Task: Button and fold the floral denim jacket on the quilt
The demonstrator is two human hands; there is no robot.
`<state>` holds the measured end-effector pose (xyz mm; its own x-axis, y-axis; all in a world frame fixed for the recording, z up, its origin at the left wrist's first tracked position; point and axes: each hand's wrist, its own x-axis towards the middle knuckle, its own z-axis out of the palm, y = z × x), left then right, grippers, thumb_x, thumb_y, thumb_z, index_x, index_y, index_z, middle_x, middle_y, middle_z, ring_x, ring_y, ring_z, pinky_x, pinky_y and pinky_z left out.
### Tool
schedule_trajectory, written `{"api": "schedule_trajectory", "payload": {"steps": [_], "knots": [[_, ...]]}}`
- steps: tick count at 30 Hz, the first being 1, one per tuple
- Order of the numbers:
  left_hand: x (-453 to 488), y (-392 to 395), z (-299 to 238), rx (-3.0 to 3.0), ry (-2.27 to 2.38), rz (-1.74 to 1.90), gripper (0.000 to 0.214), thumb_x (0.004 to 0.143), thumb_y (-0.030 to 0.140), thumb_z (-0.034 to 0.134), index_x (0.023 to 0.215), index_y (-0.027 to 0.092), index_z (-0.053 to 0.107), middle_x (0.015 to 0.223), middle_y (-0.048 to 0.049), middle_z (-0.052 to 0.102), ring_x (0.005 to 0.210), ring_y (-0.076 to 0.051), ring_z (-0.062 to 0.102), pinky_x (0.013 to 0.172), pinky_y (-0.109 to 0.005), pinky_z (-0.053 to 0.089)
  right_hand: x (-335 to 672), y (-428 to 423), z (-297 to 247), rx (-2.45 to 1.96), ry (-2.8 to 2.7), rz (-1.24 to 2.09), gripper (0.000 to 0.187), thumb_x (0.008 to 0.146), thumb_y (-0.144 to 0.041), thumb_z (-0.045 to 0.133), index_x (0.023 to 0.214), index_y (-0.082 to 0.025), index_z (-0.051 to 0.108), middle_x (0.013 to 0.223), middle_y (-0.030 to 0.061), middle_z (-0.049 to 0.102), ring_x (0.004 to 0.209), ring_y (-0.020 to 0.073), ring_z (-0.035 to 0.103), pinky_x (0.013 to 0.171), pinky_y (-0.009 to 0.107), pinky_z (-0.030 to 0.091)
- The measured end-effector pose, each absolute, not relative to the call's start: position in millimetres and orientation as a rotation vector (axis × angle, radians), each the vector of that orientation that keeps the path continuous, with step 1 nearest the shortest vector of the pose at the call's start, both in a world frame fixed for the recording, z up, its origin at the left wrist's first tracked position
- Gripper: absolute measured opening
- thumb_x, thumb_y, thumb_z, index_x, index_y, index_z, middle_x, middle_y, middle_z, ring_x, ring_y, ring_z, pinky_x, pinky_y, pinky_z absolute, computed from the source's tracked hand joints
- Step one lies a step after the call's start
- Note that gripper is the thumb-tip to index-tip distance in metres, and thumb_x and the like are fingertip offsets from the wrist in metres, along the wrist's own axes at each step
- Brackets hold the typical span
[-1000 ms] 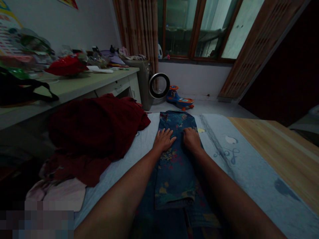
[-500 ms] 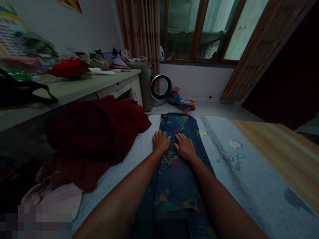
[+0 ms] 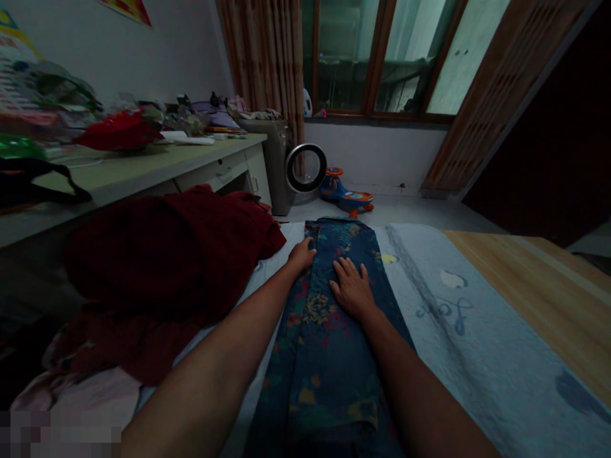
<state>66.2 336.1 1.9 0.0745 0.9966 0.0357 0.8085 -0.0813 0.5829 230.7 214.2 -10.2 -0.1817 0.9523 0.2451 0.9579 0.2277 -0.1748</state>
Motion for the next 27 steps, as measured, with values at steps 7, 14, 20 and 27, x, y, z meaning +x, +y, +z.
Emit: {"api": "schedule_trajectory", "payload": {"steps": [7, 14, 20, 27], "knots": [[63.8, 319.3, -12.7, 2.088, 1.910, 0.660, 0.040, 0.092, 0.017, 0.041, 0.124, 0.026, 0.063, 0.129, -0.0075, 0.059, 0.118, -0.023, 0.055, 0.101, -0.036, 0.043, 228.7, 211.1, -5.8, -1.739, -2.268, 0.065, 0.056, 0.098, -0.044, 0.038, 0.148, -0.020, 0.039, 0.159, 0.0079, 0.030, 0.147, 0.0234, 0.022, 0.119, 0.049, 0.013], [76.1, 319.3, -5.8, 2.423, 2.052, 0.630, 0.040, 0.094, 0.018, 0.036, 0.124, 0.024, 0.061, 0.148, -0.0083, 0.045, 0.134, -0.027, 0.039, 0.114, -0.046, 0.027, 229.3, 211.0, -7.7, -1.759, -2.298, 0.127, 0.059, 0.097, -0.047, 0.038, 0.150, -0.021, 0.036, 0.160, 0.0067, 0.027, 0.147, 0.0239, 0.022, 0.118, 0.047, 0.016], [99.0, 339.3, -3.6, 2.612, 1.537, 0.199, 0.045, 0.099, 0.032, 0.034, 0.140, 0.017, 0.046, 0.152, -0.0093, 0.043, 0.142, -0.021, 0.035, 0.117, -0.039, 0.025, 229.0, 211.1, -7.7, -1.757, -2.293, 0.141, 0.060, 0.097, -0.047, 0.039, 0.150, -0.020, 0.037, 0.159, 0.0067, 0.029, 0.147, 0.0250, 0.022, 0.118, 0.048, 0.016], [102.8, 381.5, -14.5, 2.497, 1.656, 0.078, 0.059, 0.098, 0.049, 0.032, 0.149, 0.019, 0.035, 0.160, -0.0115, 0.027, 0.148, -0.029, 0.022, 0.117, -0.052, 0.020, 229.0, 211.7, -7.4, -1.759, -2.294, 0.150, 0.060, 0.096, -0.048, 0.039, 0.150, -0.021, 0.037, 0.160, 0.0054, 0.028, 0.147, 0.0253, 0.022, 0.119, 0.049, 0.016]]}}
